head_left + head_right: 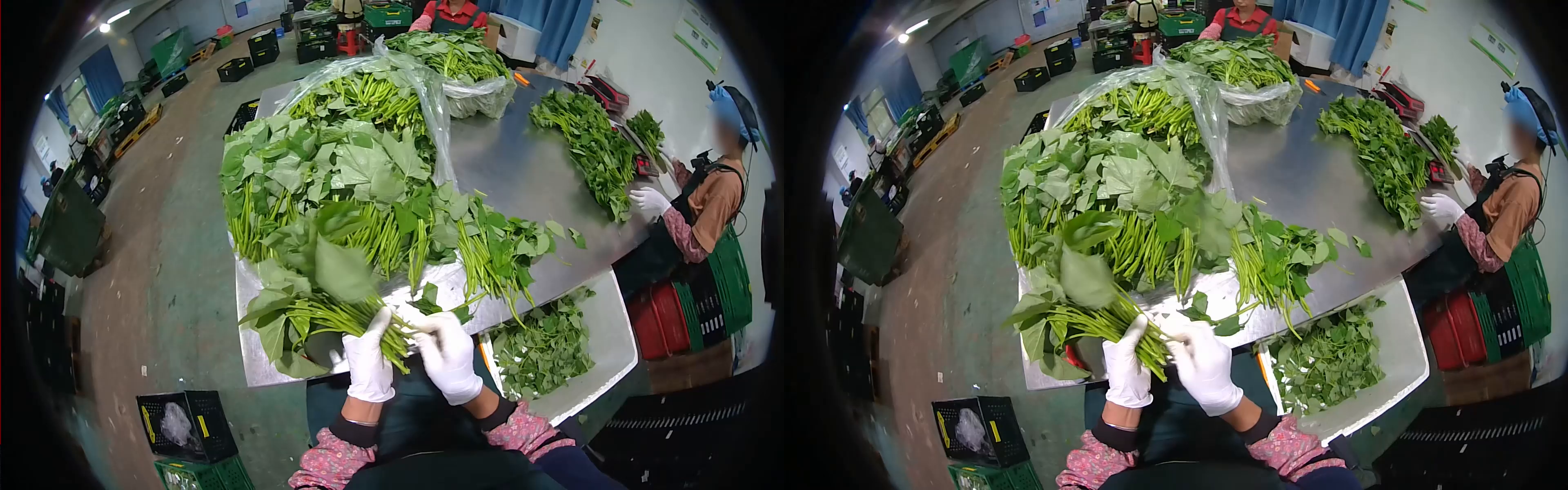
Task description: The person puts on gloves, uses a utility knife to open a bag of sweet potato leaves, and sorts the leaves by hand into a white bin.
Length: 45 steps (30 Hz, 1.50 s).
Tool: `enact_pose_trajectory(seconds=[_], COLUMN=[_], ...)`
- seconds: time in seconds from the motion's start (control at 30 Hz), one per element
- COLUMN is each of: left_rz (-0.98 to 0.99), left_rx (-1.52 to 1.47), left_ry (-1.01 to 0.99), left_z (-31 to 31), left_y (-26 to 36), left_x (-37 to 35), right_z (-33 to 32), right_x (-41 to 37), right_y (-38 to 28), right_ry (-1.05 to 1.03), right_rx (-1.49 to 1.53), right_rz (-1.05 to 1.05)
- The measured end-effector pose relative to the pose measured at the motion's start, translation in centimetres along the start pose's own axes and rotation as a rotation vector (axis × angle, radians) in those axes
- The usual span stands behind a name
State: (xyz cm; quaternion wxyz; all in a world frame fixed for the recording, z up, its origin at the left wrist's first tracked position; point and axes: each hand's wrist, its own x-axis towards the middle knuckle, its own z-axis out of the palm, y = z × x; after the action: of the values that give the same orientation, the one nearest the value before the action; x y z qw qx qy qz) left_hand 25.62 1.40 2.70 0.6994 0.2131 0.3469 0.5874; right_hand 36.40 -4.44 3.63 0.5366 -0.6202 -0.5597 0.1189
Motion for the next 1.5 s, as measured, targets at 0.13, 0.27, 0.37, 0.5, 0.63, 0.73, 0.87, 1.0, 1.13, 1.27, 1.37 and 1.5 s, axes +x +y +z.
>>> enact_pose_trajectory(seconds=[0.13, 0.27, 0.37, 0.5, 0.63, 0.73, 0.87, 1.0, 1.13, 1.27, 1.37, 1.5], left_rz=[0.057, -0.111, -0.069, -0.133, -0.094, -0.092, 0.002, 0.066, 0.002, -0.142, -0.165, -0.226], left_rx=[-0.091, 0.099, 0.225, 0.329, 0.181, -0.069, -0.122, 0.076, 0.202, 0.131, 0.093, 0.020], left_ry=[0.093, -0.095, -0.172, -0.244, -0.077, -0.095, -0.058, -0.046, -0.025, -0.101, -0.077, -0.121], left_z=[-1.4, -1.0, 0.6, -0.1, 0.8, 2.3, 1.8, 1.7, 1.3, 2.6, 2.3, 1.4], left_y=[1.8, 2.3, 0.9, 0.3, -0.3, 0.6, 2.2, 3.6, 1.7, 0.0, -1.0, -0.7], left_x=[1.7, -0.1, -2.0, -1.8, -2.2, -2.5, -0.8, -1.4, -1.1, -2.1, -2.3, -1.9], right_z=[-1.1, -1.7, -0.8, -1.1, -1.3, -1.0, -7.0, -18.0, -19.6, -14.0, -12.1, -13.5], right_x=[0.0, 0.7, 1.3, 1.2, 0.9, -0.1, 0.7, 0.7, -2.0, -4.6, -4.3, -3.7], right_y=[3.2, 2.8, 1.4, 1.6, 0.6, 2.0, 7.6, 12.5, 15.5, 17.5, 17.5, 19.0], right_ry=[0.240, -0.027, -0.215, -0.187, -0.044, 0.128, 0.370, 0.915, 0.726, 0.192, -0.036, 0.068], right_rx=[0.553, 0.595, 0.559, 0.285, 0.544, 0.697, 0.363, 1.078, 0.443, -0.592, -0.848, -0.004], right_rz=[0.455, 0.558, 0.442, 0.149, 0.310, 0.426, 0.168, 0.305, 0.592, 0.434, 0.630, 0.709])
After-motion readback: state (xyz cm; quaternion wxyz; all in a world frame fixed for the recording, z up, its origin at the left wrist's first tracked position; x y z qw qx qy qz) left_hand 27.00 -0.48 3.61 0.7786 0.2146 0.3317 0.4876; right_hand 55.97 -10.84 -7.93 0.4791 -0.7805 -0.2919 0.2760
